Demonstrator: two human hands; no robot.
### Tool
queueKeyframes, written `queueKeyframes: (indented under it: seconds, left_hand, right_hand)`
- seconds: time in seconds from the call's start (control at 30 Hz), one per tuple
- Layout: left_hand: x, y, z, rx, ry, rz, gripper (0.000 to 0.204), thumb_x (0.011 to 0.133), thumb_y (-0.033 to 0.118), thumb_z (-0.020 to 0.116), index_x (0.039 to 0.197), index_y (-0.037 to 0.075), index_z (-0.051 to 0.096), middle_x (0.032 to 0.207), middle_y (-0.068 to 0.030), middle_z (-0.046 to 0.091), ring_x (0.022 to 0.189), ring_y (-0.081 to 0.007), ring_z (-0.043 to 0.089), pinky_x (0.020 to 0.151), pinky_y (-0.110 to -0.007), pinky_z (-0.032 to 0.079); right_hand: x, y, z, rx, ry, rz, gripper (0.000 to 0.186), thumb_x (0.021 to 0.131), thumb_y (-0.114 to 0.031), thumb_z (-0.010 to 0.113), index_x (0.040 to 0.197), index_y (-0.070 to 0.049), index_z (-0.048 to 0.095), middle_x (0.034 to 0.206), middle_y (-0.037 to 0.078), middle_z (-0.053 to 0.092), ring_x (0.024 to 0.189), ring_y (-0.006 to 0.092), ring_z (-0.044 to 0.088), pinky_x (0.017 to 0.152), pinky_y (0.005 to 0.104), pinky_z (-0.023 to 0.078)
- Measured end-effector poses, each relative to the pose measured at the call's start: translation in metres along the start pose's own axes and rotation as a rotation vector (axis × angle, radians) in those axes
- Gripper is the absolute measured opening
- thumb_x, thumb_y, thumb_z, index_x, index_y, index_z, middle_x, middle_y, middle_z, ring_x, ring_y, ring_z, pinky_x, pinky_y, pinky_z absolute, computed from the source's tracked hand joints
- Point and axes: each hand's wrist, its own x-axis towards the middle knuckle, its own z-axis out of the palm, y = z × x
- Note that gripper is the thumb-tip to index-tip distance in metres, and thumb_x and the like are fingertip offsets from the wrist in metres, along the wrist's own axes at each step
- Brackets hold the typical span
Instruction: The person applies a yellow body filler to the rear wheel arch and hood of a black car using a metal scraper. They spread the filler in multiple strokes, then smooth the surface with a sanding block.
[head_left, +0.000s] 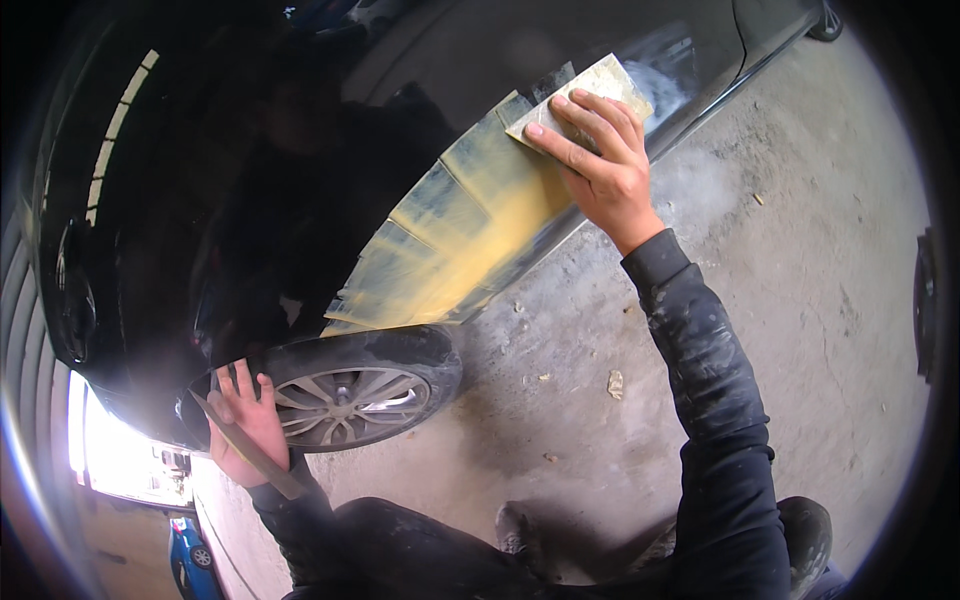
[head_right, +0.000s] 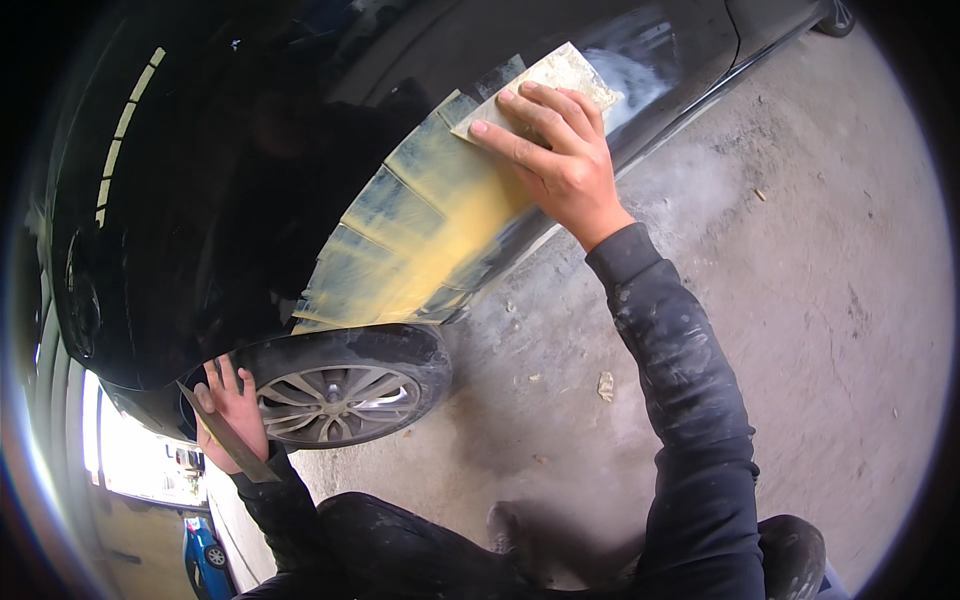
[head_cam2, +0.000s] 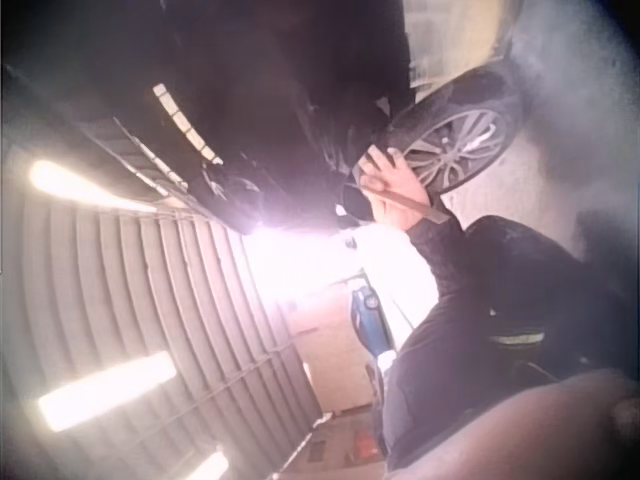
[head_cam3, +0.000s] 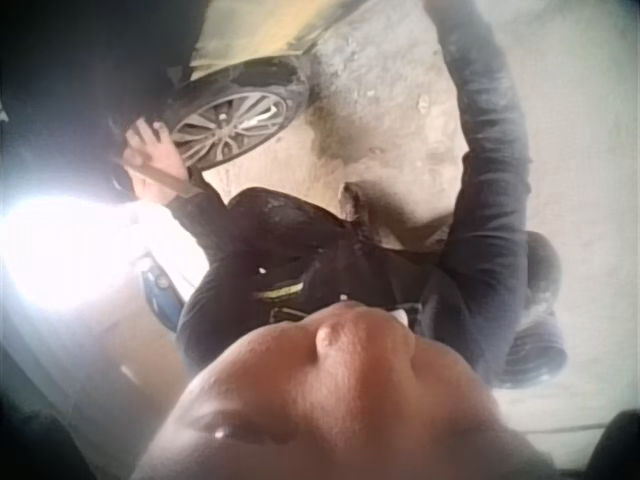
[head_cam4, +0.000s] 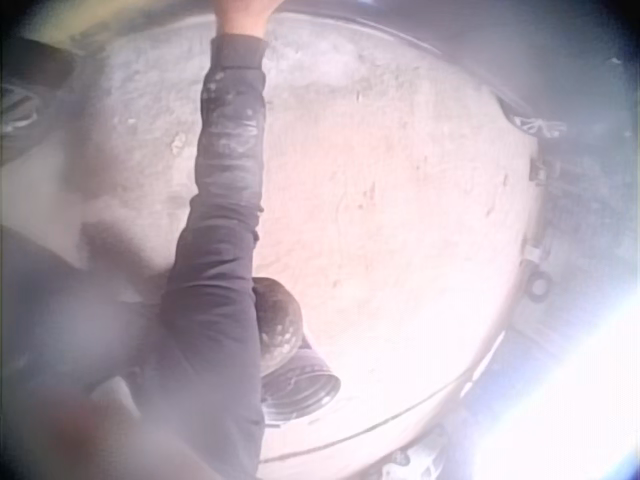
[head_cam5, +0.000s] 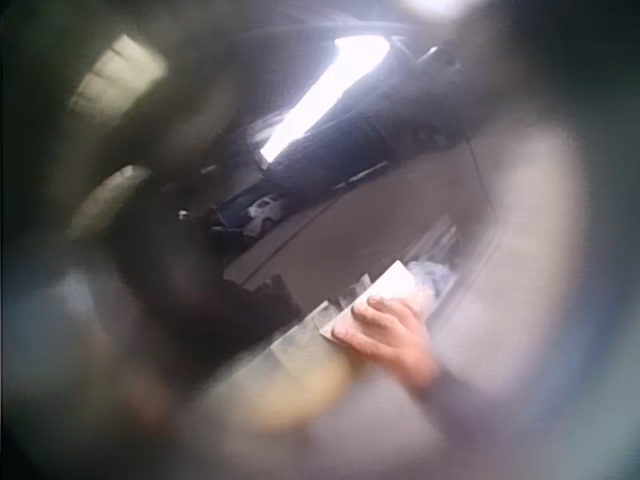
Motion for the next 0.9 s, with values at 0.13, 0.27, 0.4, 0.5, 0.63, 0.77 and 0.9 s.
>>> queueKeyframes:
  seconds: [0.13, 0.27, 0.4, 0.5, 0.63, 0.77, 0.9]
  left_hand:
    - [0.001, -0.002, 0.000, 0.062, -0.106, -0.005, 0.022, 0.107, 0.021, 0.048, 0.094, 0.006, 0.057, 0.164, -0.0212, 0.037, 0.158, -0.0370, 0.026, 0.118, -0.055, 0.034]
    - [0.000, -0.002, 0.001, 0.110, -0.125, -0.009, 0.026, 0.109, 0.023, 0.046, 0.092, 0.007, 0.056, 0.158, -0.0195, 0.044, 0.155, -0.0362, 0.031, 0.117, -0.054, 0.034]
    - [-0.001, -0.002, 0.001, 0.125, -0.130, -0.010, 0.025, 0.110, 0.023, 0.046, 0.091, 0.008, 0.054, 0.155, -0.0186, 0.046, 0.153, -0.0358, 0.032, 0.117, -0.054, 0.034]
    - [0.001, -0.003, 0.002, 0.113, -0.099, -0.008, 0.025, 0.110, 0.022, 0.046, 0.092, 0.007, 0.054, 0.159, -0.0192, 0.043, 0.154, -0.0360, 0.030, 0.118, -0.054, 0.034]
    - [0.002, -0.005, 0.004, 0.103, -0.120, -0.005, 0.026, 0.112, 0.021, 0.045, 0.091, 0.007, 0.053, 0.164, -0.0198, 0.039, 0.156, -0.0361, 0.028, 0.119, -0.053, 0.033]
    - [0.000, -0.006, 0.006, 0.062, -0.054, 0.000, 0.029, 0.113, 0.022, 0.043, 0.089, 0.008, 0.052, 0.160, -0.0199, 0.043, 0.155, -0.0368, 0.029, 0.119, -0.054, 0.032]
    - [-0.001, -0.006, 0.006, 0.072, -0.083, -0.006, 0.030, 0.113, 0.022, 0.042, 0.088, 0.008, 0.051, 0.156, -0.0203, 0.043, 0.158, -0.0378, 0.024, 0.119, -0.055, 0.032]
  right_hand:
    - [-0.024, -0.006, -0.005, 0.003, -0.047, 0.033, 0.048, 0.079, -0.006, 0.080, 0.121, -0.028, 0.082, 0.128, 0.005, 0.073, 0.124, 0.0283, 0.065, 0.109, 0.0463, 0.047]
    - [-0.049, -0.010, -0.010, 0.003, -0.105, 0.060, 0.052, 0.076, -0.004, 0.081, 0.122, -0.029, 0.081, 0.129, 0.004, 0.072, 0.125, 0.0268, 0.064, 0.110, 0.0463, 0.046]
    - [-0.072, -0.013, -0.017, 0.005, -0.156, 0.091, 0.055, 0.075, -0.003, 0.081, 0.123, -0.029, 0.080, 0.129, 0.004, 0.072, 0.126, 0.0257, 0.064, 0.111, 0.0453, 0.046]
    - [-0.086, -0.017, -0.024, -0.003, -0.192, 0.086, 0.054, 0.076, -0.004, 0.080, 0.123, -0.030, 0.080, 0.129, 0.003, 0.072, 0.125, 0.0254, 0.065, 0.109, 0.0440, 0.047]
    - [-0.096, -0.026, -0.054, -0.019, -0.341, 0.056, 0.053, 0.081, -0.003, 0.083, 0.127, -0.027, 0.079, 0.129, 0.005, 0.073, 0.126, 0.0273, 0.065, 0.110, 0.0471, 0.047]
    - [-0.067, -0.037, -0.054, -0.054, -0.235, 0.022, 0.050, 0.082, -0.005, 0.079, 0.126, -0.027, 0.079, 0.126, 0.005, 0.074, 0.123, 0.0265, 0.066, 0.108, 0.0448, 0.047]
    - [-0.006, -0.025, -0.022, -0.052, -0.076, 0.002, 0.053, 0.080, -0.001, 0.074, 0.128, -0.025, 0.078, 0.129, 0.006, 0.072, 0.124, 0.0270, 0.066, 0.109, 0.0433, 0.046]
